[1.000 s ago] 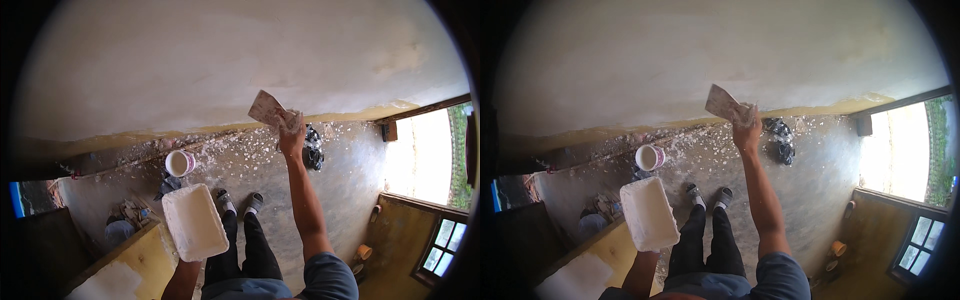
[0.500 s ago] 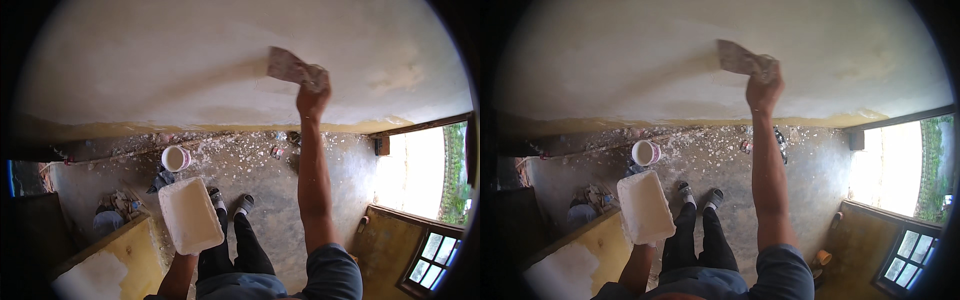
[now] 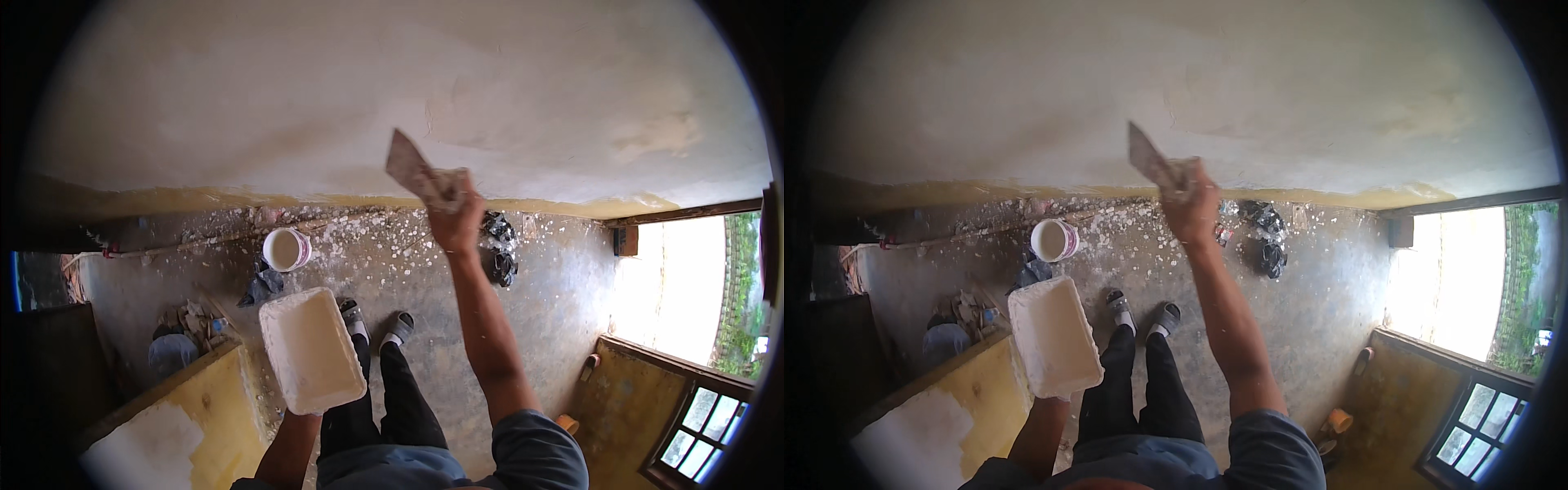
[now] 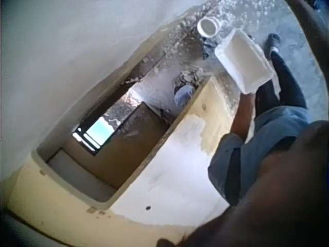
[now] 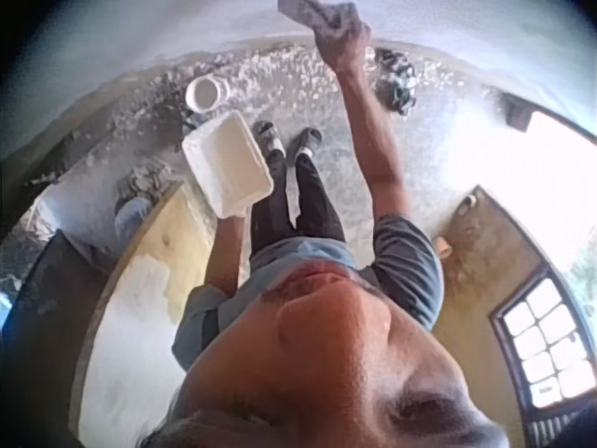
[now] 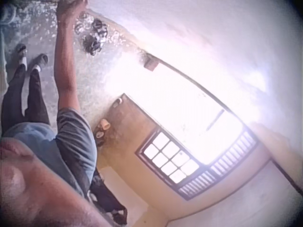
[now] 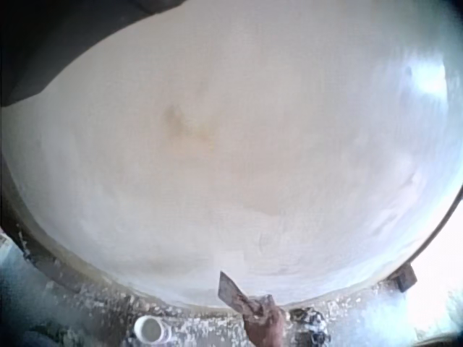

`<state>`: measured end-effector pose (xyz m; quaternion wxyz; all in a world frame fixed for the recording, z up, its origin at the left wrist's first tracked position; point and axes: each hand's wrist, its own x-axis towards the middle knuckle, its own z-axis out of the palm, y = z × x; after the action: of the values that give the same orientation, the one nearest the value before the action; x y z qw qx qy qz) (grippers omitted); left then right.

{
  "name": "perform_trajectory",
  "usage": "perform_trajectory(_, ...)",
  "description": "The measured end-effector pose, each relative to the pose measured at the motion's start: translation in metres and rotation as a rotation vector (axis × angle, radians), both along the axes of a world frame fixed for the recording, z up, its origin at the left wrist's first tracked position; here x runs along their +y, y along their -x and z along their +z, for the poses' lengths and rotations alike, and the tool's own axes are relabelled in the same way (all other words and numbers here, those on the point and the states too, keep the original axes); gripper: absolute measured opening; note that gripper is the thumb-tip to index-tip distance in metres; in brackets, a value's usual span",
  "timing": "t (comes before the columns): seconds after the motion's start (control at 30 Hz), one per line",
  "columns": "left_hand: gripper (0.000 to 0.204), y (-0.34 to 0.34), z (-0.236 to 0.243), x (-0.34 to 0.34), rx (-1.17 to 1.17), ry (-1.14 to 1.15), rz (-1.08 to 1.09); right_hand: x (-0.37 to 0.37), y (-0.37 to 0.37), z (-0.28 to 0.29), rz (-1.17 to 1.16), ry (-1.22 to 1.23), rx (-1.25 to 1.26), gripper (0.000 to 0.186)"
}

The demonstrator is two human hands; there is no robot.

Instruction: The person patches a wall by using a putty knife to spread compound from a small container onto the surface and then smooths it out.

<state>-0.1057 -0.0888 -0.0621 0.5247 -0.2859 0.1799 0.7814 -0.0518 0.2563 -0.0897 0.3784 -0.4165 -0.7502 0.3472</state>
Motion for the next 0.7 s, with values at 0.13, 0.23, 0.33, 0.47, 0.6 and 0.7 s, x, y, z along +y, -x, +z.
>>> perform_trajectory(0.13,0.067,-0.004,-0.049,-0.049,0.325,0.147,-0.147,-0.031,0.081,-0.007,0.102,-0.116,-0.081,0.020)
perform_trajectory(0.23,0.071,-0.004,-0.045,-0.050,0.144,0.073,0.006,-0.012,0.090,-0.008,0.010,-0.187,-0.082,0.020)
perform_trajectory(0.33,0.071,-0.007,-0.054,-0.058,0.138,0.073,0.029,0.005,0.066,-0.009,-0.061,-0.258,-0.072,0.027)
perform_trajectory(0.47,0.071,-0.014,-0.056,-0.057,0.116,0.053,0.008,0.051,0.002,-0.005,-0.178,-0.399,-0.063,0.035)
perform_trajectory(0.6,0.071,-0.017,-0.058,-0.059,0.110,0.042,-0.017,0.087,-0.061,0.015,-0.489,-0.368,-0.258,0.016)
perform_trajectory(0.7,0.072,-0.018,-0.057,-0.058,0.110,0.035,-0.035,0.100,-0.097,0.020,-0.691,-0.185,0.116,0.025)
